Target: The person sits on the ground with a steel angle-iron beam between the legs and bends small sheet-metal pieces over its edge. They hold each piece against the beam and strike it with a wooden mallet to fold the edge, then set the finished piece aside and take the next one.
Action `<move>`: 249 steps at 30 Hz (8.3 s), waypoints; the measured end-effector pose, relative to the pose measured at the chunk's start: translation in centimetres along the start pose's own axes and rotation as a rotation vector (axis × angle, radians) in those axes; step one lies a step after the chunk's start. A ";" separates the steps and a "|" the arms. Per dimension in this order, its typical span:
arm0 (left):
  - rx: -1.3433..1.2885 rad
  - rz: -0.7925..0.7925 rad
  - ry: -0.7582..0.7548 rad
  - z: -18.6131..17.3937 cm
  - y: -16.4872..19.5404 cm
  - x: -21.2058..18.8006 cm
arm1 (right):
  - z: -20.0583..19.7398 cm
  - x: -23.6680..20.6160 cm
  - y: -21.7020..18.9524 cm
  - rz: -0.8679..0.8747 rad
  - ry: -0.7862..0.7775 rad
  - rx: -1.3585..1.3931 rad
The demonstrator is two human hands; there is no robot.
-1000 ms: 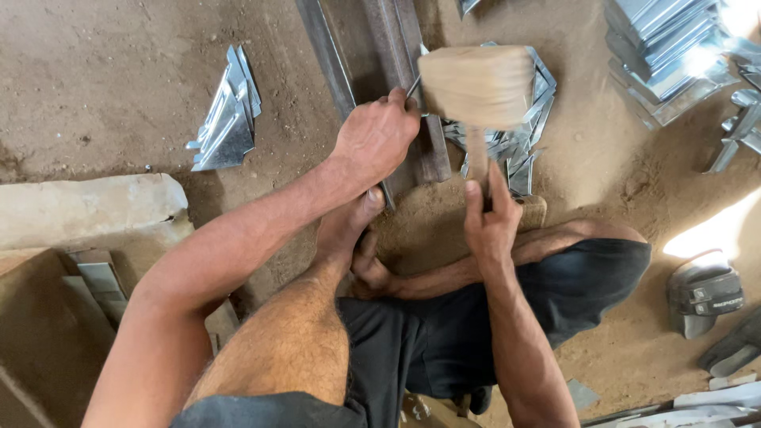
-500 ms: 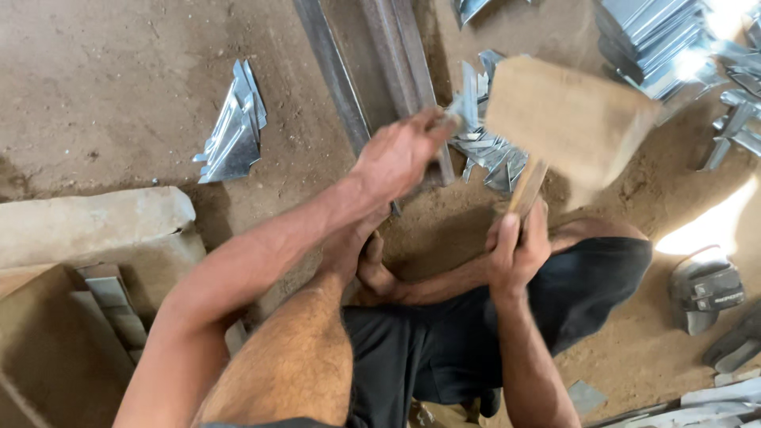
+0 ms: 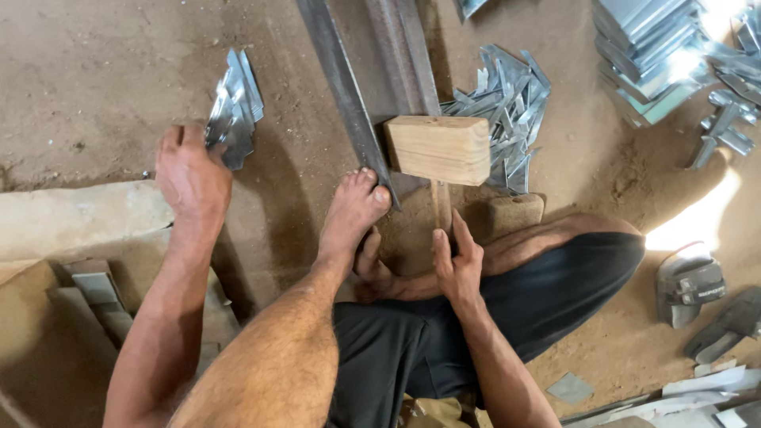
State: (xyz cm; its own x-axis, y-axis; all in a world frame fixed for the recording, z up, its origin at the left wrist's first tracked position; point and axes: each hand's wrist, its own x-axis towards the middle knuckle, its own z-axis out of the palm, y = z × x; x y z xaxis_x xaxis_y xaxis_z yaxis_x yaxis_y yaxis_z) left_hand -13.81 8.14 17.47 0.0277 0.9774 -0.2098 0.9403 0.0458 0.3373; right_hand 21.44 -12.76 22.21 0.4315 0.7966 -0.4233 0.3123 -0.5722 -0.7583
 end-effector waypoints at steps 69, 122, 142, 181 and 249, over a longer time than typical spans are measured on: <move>-0.838 0.043 -0.602 1.5 15.6 3.9 | -4.1 5.0 -4.2 -0.489 0.063 -0.422; -1.222 0.115 -0.462 9.0 12.1 4.3 | -4.0 4.8 -2.5 -0.092 0.007 0.922; -0.461 0.689 0.008 1.3 21.5 4.0 | -6.4 3.7 -1.4 -0.134 0.112 0.163; 0.124 1.149 -0.386 -6.1 24.8 1.3 | -6.6 -0.3 -6.0 -0.523 0.195 -0.518; -1.943 -0.361 -0.113 4.9 16.4 1.3 | -2.9 4.8 -9.1 -0.475 -0.050 -0.269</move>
State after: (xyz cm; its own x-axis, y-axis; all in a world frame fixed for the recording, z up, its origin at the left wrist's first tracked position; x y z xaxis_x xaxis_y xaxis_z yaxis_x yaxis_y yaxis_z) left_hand 3.32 9.11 18.25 0.0448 0.8608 -0.5069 -0.6630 0.4052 0.6295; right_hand 23.10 -4.33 28.53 0.1513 0.9840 -0.0938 0.6714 -0.1720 -0.7209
